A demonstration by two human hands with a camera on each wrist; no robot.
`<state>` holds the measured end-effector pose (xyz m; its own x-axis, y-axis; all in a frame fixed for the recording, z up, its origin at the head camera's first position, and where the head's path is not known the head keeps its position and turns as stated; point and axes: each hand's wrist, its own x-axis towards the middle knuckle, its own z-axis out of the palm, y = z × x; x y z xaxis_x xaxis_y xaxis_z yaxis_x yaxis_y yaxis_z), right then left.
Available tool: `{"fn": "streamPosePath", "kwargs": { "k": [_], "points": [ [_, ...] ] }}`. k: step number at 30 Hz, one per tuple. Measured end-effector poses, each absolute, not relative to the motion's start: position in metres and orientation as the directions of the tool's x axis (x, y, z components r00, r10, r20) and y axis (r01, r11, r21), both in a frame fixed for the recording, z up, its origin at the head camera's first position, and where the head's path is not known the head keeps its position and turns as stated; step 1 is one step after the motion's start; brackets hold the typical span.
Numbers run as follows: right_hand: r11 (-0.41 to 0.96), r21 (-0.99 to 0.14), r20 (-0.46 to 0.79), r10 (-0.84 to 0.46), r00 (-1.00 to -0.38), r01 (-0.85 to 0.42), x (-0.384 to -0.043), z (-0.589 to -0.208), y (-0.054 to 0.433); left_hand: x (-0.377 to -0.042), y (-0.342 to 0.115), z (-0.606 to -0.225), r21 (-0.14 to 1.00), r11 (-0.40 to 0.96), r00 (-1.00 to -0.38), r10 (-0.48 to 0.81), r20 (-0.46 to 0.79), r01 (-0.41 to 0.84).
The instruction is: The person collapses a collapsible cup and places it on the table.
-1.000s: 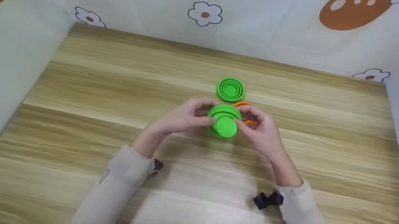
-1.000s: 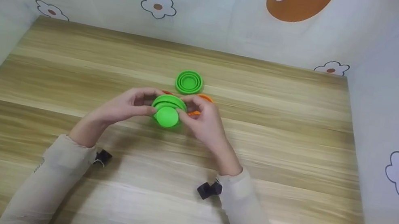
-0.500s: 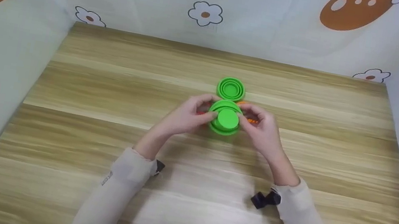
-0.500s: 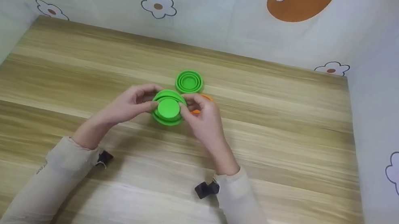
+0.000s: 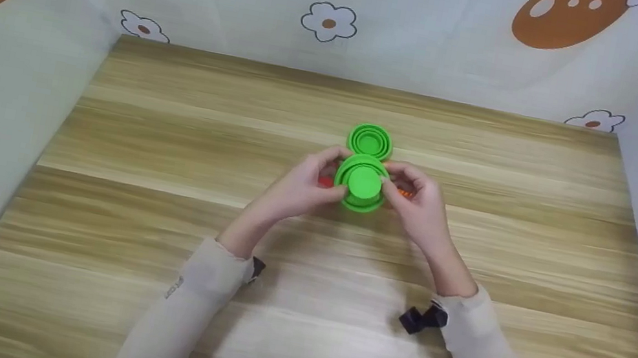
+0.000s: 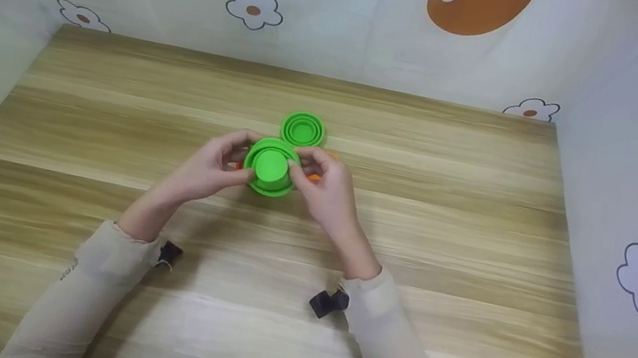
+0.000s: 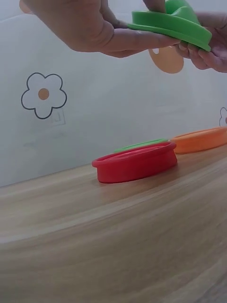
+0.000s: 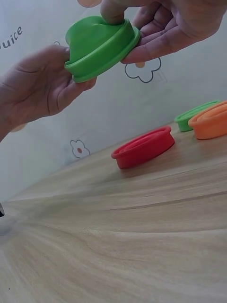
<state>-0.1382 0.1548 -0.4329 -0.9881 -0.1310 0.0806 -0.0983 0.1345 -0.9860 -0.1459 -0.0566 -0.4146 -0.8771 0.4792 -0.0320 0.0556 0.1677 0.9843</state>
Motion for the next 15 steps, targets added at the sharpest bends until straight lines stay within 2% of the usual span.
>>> {"fn": "streamPosePath", "kwargs": {
  "k": [15],
  "points": [
    [0.065,-0.997,0.038,-0.106,-0.994,-0.045,-0.1394,-0.4346,0.1571,-0.1420,-0.0564,-0.4172,0.989,0.147,-0.840,0.539,-0.060,0.024]
  ]
}}
